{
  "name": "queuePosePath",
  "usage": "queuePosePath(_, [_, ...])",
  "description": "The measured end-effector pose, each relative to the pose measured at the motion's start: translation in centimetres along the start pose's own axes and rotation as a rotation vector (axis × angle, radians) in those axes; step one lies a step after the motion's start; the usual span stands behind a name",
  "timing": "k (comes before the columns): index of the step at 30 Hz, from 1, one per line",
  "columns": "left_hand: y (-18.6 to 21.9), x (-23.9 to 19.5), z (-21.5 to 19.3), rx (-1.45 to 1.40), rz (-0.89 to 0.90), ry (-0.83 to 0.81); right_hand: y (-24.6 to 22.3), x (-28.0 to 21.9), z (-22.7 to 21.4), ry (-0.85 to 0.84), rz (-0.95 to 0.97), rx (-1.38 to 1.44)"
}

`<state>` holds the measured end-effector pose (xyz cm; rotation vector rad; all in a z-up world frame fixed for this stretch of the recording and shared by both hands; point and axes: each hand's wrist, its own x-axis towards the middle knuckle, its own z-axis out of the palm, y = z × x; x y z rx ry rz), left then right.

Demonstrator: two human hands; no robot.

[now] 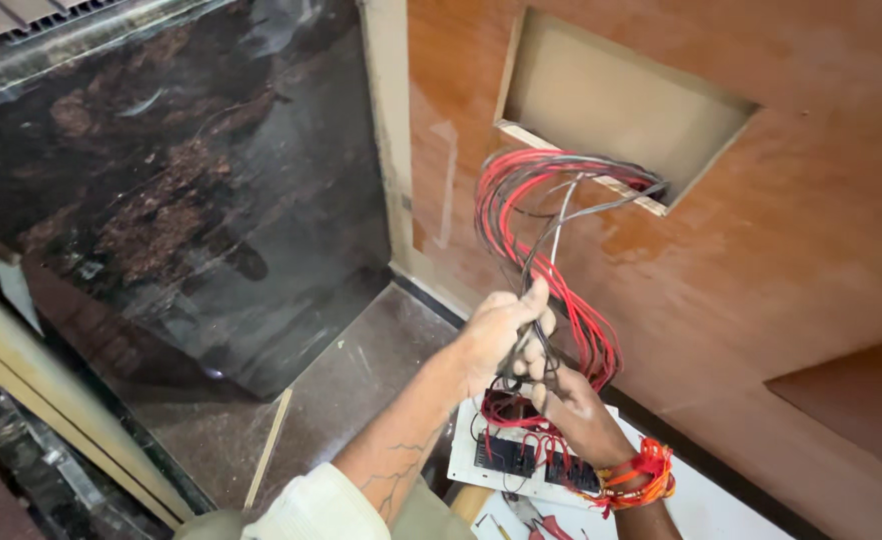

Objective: The person installs a switchboard panel into a wall opening by organizing wires, securing them into the back of the panel, and then using a screwdriver to fasten the panel to the wall.

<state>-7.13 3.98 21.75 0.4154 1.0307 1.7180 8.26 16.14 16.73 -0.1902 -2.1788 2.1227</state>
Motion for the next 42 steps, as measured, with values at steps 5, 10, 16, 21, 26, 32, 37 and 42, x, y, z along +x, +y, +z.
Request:
queuePosePath(5, [2.0, 1.7, -1.1, 0.642, 0.164, 0.354, 0.3, -2.8, 1.0, 0.181, -0.052, -0.079])
queuePosePath(10, [4.6, 1.0, -0.4, 1.047, 0.214, 0.668, -5.9, -2.8, 3.1, 0.613, 0.048, -0.126])
queuePosePath(16, [7.7, 0.8, 0.1, 0.451, 0.535, 0.597, -11.9, -0.7, 1.6, 0.317, -0.380, 0.548])
queuePosePath(21, [7.7, 2.8, -2.8, 0.551, 0.582, 0.951, -13.5, 1.1, 0.0, 0.415, -0.512, 0.611])
queuePosePath(26, [5.2, 4.4, -2.8, 0.299, 0.167, 0.645, -12.9, 0.8, 1.4, 0.541, -0.326, 0.128])
queuePosePath(32, [4.7, 5.9, 3.2, -0.022, 0.488, 0.181, -16.6, 2.5, 2.4, 0.905, -0.422, -0.451])
queuePosePath(37, [7.4, 9.0, 6.3, 0.306, 0.658, 0.232, -20.1, 8.1, -0.1, 0.936, -0.705, -0.996])
queuePosePath(42, [6.2, 10.7, 2.4, 0.491, 0.787, 0.467, -20.6, 12.6, -5.1, 0.679, -0.769, -1.831])
